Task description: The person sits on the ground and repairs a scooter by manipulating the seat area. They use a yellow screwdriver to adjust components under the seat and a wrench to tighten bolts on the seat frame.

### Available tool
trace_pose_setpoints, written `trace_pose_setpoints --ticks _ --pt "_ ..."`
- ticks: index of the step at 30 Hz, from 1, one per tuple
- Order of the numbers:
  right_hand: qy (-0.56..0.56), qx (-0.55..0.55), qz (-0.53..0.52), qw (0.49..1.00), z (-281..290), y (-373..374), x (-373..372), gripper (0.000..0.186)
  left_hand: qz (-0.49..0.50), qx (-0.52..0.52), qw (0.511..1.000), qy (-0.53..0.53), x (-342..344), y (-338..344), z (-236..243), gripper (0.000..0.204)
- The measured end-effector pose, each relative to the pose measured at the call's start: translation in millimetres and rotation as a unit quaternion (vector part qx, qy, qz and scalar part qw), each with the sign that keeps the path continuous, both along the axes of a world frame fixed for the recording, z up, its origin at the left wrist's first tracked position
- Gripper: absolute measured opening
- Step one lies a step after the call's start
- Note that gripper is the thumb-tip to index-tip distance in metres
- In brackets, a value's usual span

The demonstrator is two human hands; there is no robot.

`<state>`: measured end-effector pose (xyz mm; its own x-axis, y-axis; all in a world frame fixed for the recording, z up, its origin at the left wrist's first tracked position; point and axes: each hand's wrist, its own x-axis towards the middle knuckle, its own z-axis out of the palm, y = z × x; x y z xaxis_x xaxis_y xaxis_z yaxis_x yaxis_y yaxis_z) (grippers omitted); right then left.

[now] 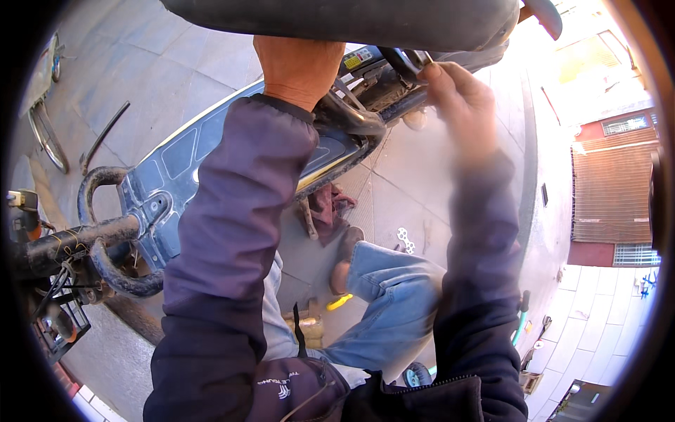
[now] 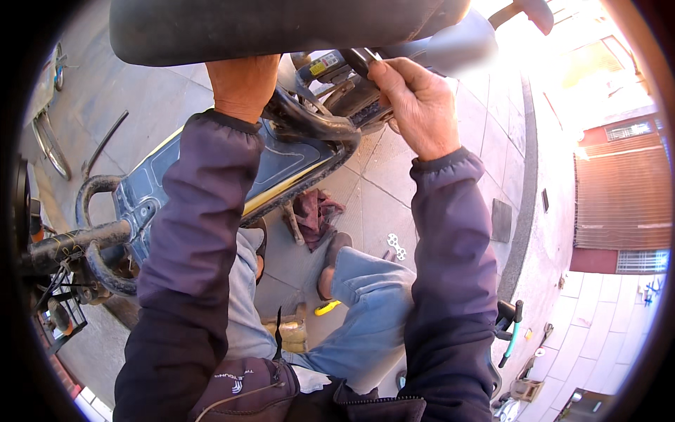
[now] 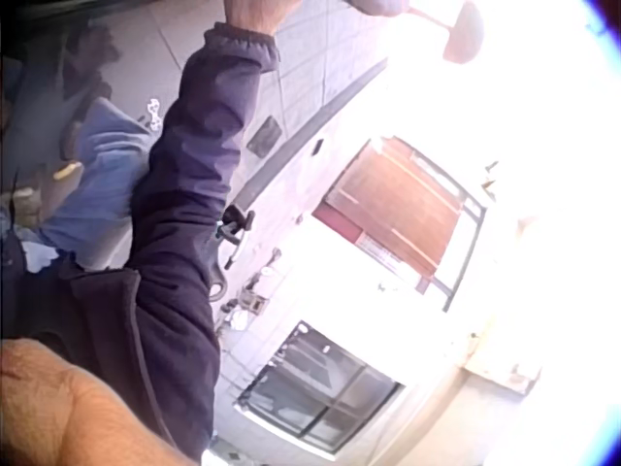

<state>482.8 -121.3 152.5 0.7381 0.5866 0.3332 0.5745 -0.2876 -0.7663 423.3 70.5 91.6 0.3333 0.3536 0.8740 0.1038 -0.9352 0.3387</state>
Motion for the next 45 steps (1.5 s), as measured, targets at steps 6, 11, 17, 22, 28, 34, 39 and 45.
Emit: trace_pose_setpoints --ticks 6,11,17,22,28,34,39,45 --pt "0.051 0.050 0.015 0.997 3 -3 15 0.027 0.029 0.067 0.997 0.010 7 -5 3 0.027" --pt "0.056 0.032 0.034 0.997 5 -1 13 0.029 -0.013 0.024 0.999 -0.017 10 -9 8 0.030" --pt "-0.009 -0.005 0.058 0.998 8 4 14 0.030 0.009 0.046 0.999 -0.021 8 -13 3 0.030" --pt "0.024 0.030 0.052 0.998 9 9 19 0.032 0.001 0.036 0.999 0.018 9 -11 0 0.029" --pt "0.025 0.020 0.056 0.998 6 10 27 0.032 -0.046 0.007 0.999 0.015 8 -10 -1 0.028" --pt "0.018 0.024 0.074 0.997 6 16 27 0.032 -0.159 -0.064 0.984 -0.039 3 -5 -2 0.028" --pt "0.016 0.004 0.065 0.998 7 17 26 0.034 -0.113 -0.009 0.993 -0.010 2 -3 -7 0.029" --pt "0.005 0.006 0.094 0.996 7 13 33 0.036 -0.090 -0.008 0.995 0.033 2 -5 -8 0.030"
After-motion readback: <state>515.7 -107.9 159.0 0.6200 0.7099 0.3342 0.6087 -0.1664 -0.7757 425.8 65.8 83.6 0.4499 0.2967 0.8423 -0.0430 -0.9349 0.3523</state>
